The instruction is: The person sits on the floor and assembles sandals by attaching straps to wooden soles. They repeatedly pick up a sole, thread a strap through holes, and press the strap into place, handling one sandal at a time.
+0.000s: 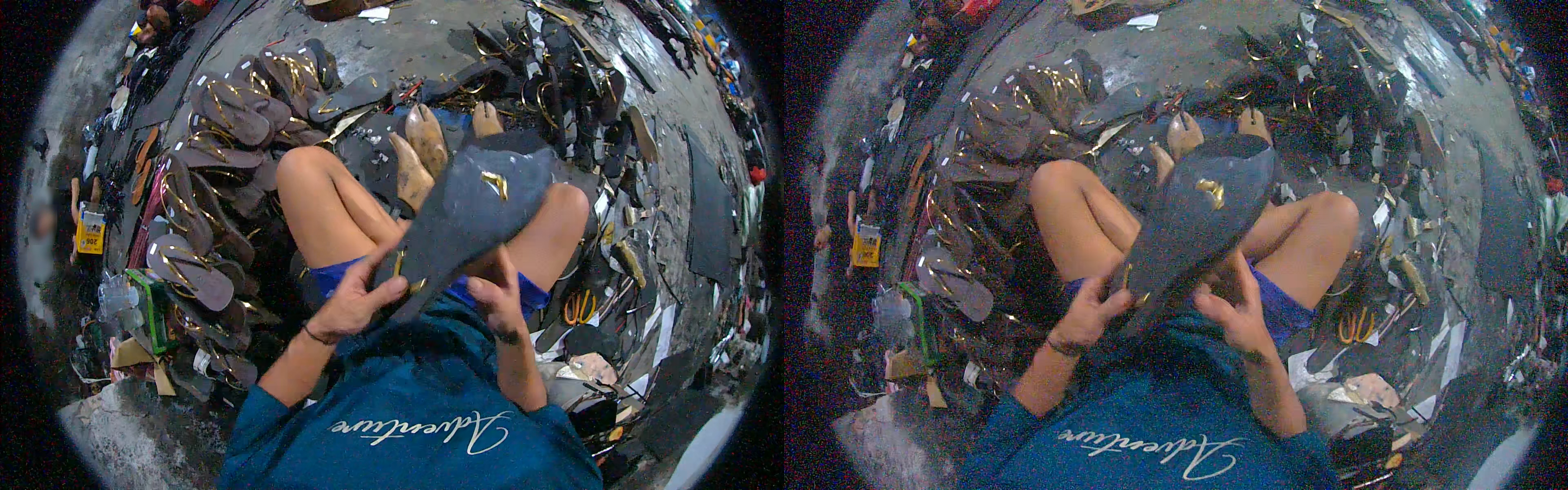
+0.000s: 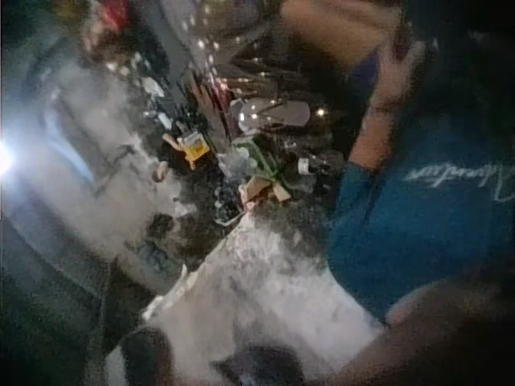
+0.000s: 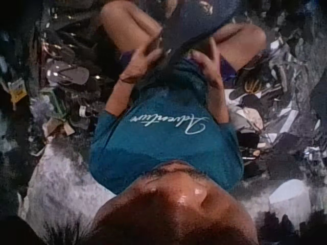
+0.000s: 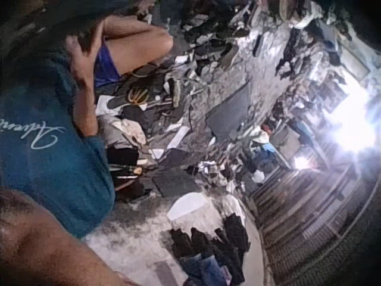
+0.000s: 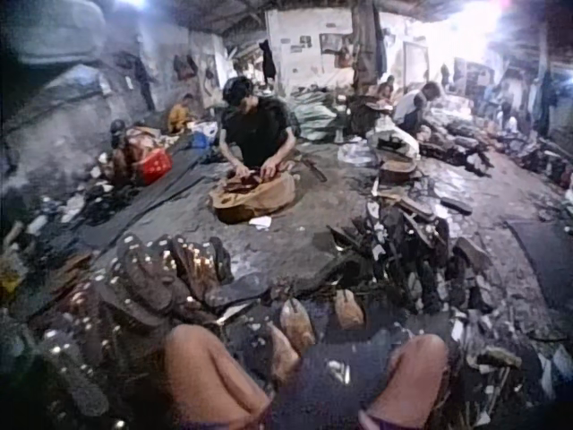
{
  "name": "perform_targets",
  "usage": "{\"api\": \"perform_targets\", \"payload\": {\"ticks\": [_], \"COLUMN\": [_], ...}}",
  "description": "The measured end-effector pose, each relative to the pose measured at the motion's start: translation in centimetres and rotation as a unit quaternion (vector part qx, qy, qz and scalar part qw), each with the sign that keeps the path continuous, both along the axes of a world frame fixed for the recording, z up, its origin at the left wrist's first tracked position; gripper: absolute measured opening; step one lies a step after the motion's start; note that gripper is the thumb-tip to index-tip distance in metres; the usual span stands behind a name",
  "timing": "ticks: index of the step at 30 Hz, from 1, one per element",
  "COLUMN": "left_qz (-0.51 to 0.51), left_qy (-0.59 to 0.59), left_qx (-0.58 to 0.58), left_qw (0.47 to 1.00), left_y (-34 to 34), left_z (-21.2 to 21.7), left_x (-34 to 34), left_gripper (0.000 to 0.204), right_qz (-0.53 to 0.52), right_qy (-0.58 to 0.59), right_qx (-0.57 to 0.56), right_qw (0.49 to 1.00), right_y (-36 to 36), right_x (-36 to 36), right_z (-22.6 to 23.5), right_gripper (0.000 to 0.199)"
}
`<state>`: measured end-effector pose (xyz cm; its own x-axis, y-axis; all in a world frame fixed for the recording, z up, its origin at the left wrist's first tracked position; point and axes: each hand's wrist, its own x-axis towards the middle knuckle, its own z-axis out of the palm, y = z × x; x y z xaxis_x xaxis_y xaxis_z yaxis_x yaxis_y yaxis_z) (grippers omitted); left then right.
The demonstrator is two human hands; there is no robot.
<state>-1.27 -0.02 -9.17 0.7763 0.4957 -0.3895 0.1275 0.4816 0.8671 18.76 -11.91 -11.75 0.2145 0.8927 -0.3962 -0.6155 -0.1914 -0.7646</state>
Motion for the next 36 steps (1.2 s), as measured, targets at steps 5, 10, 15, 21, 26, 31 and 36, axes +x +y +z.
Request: {"api": "perform_targets", "payload": {"ticks": [5, 10, 15, 21, 26, 31, 36], "left_qz": [0.053, 0.146, 0.223, 0.172, 0.131, 0.269, 0.57], "left_qy": [0.104, 0.12, 0.057, 0.027, -0.263, 0.098, -0.136], "left_qx": [0.15, 0.072, -0.127, -0.085, -0.016, 0.173, 0.251], "left_qw": [0.982, 0.979, 0.965, 0.981, 0.956, 0.942, 0.77], "left_y": [-1.4, -3.2, -3.2, -1.8, 3.4, 10.8, 24.0], "left_z": [-3.3, -6.0, -5.9, -2.1, -1.4, -0.3, 0.9], "left_x": [-0.9, -0.8, -0.8, -0.8, 3.6, 4.4, -5.0], "left_gripper": [0.054, 0.048, 0.043, 0.051, 0.064, 0.07, 0.067], "right_qz": [0.052, 0.026, 0.039, 0.013, -0.045, 0.046, 0.058], "right_qy": [-0.172, -0.184, -0.144, -0.195, -0.111, -0.312, -0.34], "right_qx": [-0.014, -0.085, -0.084, -0.033, 0.067, 0.109, 0.065], "right_qw": [0.984, 0.979, 0.985, 0.98, 0.991, 0.943, 0.936], "right_y": [2.8, 2.2, 2.6, 2.0, 4.7, 6.8, 8.2], "right_x": [-5.4, -7.0, -6.9, -5.0, -2.0, -1.3, 2.6], "right_z": [-7.4, -9.3, -7.9, -2.0, 4.3, 4.6, 0.7], "right_gripper": [0.1, 0.09, 0.091, 0.11, 0.077, 0.064, 0.059]}}
